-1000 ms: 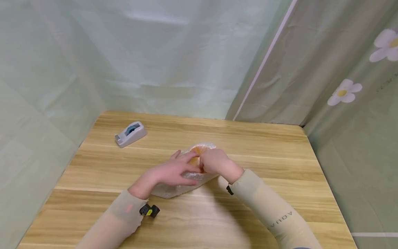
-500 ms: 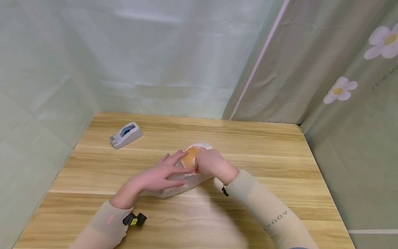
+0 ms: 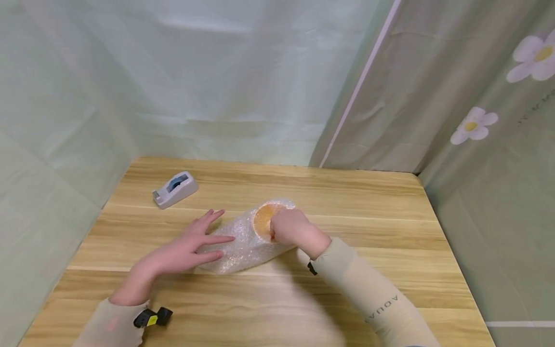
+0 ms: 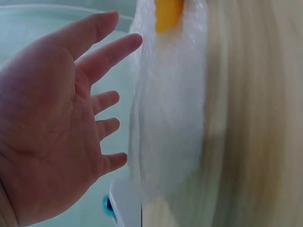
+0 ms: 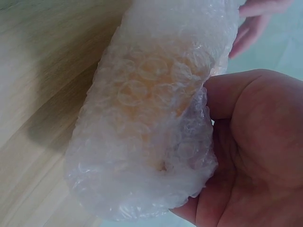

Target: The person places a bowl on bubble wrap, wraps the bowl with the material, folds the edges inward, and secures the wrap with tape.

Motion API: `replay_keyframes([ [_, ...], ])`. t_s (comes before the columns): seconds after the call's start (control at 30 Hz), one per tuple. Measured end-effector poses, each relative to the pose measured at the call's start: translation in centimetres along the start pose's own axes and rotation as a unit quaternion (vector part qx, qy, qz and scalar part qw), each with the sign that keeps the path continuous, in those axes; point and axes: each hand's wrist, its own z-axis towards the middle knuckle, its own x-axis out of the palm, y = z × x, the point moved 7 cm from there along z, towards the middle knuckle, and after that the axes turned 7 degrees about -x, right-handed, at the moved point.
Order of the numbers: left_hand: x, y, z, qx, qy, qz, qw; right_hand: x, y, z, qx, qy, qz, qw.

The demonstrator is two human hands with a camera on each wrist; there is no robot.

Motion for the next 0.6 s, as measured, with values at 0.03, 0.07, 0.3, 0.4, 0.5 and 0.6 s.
replay_keyframes([
  [0.03, -0.1, 0.4, -0.3, -0.006, -0.002, 0.002, 1.0, 0.0, 0.0, 0.0, 0.0, 0.0, 0.001, 1.0],
  [0.07, -0.3, 0.8, -0.6, -0.01, -0.005, 0.005, 0.9999, 0.1, 0.0, 0.0, 0.001, 0.001, 0.004, 1.0],
  [0.3, -1.0, 2.9, -2.6, -0.02, -0.025, 0.019, 0.9993, 0.4, -0.2, 0.2, -0.004, 0.001, 0.013, 0.9999],
  [0.4, -1.4, 3.4, -3.3, -0.02, -0.035, 0.018, 0.999, 0.4, -0.2, 0.2, -0.002, 0.004, 0.015, 0.9999],
  [0.5, -1.8, 3.7, -3.7, -0.018, -0.047, 0.019, 0.9985, 0.4, -0.2, 0.1, 0.003, 0.008, 0.015, 0.9998],
  [0.6, -2.2, 3.8, -3.7, -0.02, -0.07, 0.024, 0.997, 0.4, -0.2, 0.1, 0.004, 0.008, 0.012, 0.9999],
])
